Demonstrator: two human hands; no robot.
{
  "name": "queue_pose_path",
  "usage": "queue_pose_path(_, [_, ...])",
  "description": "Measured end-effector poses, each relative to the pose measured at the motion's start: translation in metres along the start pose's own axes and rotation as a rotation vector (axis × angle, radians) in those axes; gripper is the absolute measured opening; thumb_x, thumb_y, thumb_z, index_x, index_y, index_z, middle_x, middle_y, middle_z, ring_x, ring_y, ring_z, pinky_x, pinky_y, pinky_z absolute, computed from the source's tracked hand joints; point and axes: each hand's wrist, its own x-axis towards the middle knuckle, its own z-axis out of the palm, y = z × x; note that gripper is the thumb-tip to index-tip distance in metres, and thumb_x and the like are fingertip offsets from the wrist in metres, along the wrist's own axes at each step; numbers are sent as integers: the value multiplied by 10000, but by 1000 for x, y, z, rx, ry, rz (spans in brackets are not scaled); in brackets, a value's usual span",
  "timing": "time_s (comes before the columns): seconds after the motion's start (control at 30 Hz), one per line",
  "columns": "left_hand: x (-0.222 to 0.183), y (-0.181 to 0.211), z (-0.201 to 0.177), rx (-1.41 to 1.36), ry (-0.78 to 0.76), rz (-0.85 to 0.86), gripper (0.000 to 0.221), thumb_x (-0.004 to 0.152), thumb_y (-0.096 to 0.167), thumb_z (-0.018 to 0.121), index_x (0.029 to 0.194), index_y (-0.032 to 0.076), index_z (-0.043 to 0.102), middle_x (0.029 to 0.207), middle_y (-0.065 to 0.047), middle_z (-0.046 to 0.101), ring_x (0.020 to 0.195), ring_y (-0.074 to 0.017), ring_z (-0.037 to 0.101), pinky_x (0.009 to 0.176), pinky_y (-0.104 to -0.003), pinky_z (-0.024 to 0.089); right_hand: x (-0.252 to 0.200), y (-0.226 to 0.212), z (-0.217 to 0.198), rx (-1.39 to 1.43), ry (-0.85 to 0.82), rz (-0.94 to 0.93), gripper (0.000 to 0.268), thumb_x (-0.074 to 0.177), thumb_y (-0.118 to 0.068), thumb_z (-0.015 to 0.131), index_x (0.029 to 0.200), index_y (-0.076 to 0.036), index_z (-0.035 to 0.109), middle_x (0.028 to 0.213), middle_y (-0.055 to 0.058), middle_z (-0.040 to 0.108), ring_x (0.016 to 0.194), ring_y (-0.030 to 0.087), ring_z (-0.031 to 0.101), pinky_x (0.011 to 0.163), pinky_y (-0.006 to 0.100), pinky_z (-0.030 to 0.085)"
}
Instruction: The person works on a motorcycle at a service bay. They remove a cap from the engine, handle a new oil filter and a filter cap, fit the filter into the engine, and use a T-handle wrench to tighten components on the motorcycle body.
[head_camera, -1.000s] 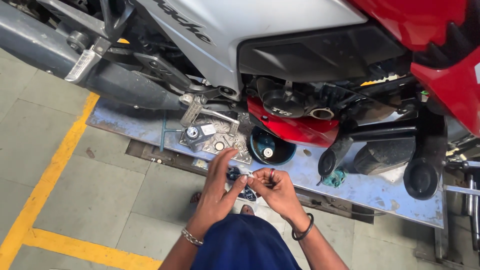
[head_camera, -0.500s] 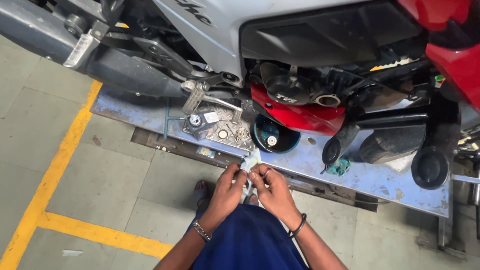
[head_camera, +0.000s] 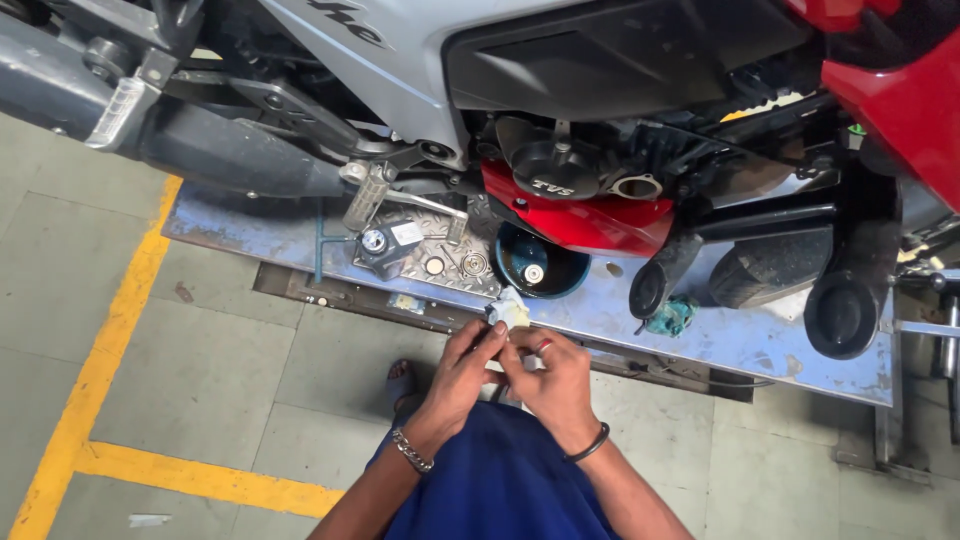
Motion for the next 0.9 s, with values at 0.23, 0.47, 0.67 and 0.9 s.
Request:
queue_pose_path(0.23, [21, -23, -14, 287, -90, 195, 229, 1047, 208, 622, 951, 7, 676, 756, -7, 582, 632, -79, 535, 572, -243, 475, -9, 35, -8, 517, -128, 484, 151, 920, -73, 750, 1014, 38, 789, 824, 32, 762, 729, 55, 649, 629, 245, 539])
queue_pose_path(0.47, [20, -16, 7, 620, 7, 451, 231, 1009, 240, 619, 927, 24, 624, 746, -16, 663, 685, -53, 625, 565, -232, 524, -15, 38, -13, 529, -15, 520, 160, 923, -81, 741, 1032, 28, 785, 842, 35, 768, 766, 64, 674, 688, 234, 554])
queue_pose_path(0.67, [6, -7, 21, 256, -12, -29, 344, 1019, 373, 541, 1071, 48, 641, 672, -61, 607, 525, -145, 619, 448, -263, 495, -8, -7, -28, 139, 78, 293, 143, 879, -62, 737, 1003, -12, 787, 975, 98, 793, 831, 173, 763, 665, 267, 585])
queue_pose_path(0.9, [19, -26, -3, 179, -242, 140, 248, 1044, 279, 593, 1019, 33, 611, 695, -24, 607, 529, -82, 571, 463, -257, 482, -16, 16, -26, 299, 32, 336, 125, 891, -69, 747, 982, 8, 785, 942, 85, 793, 831, 118, 723, 739, 265, 583])
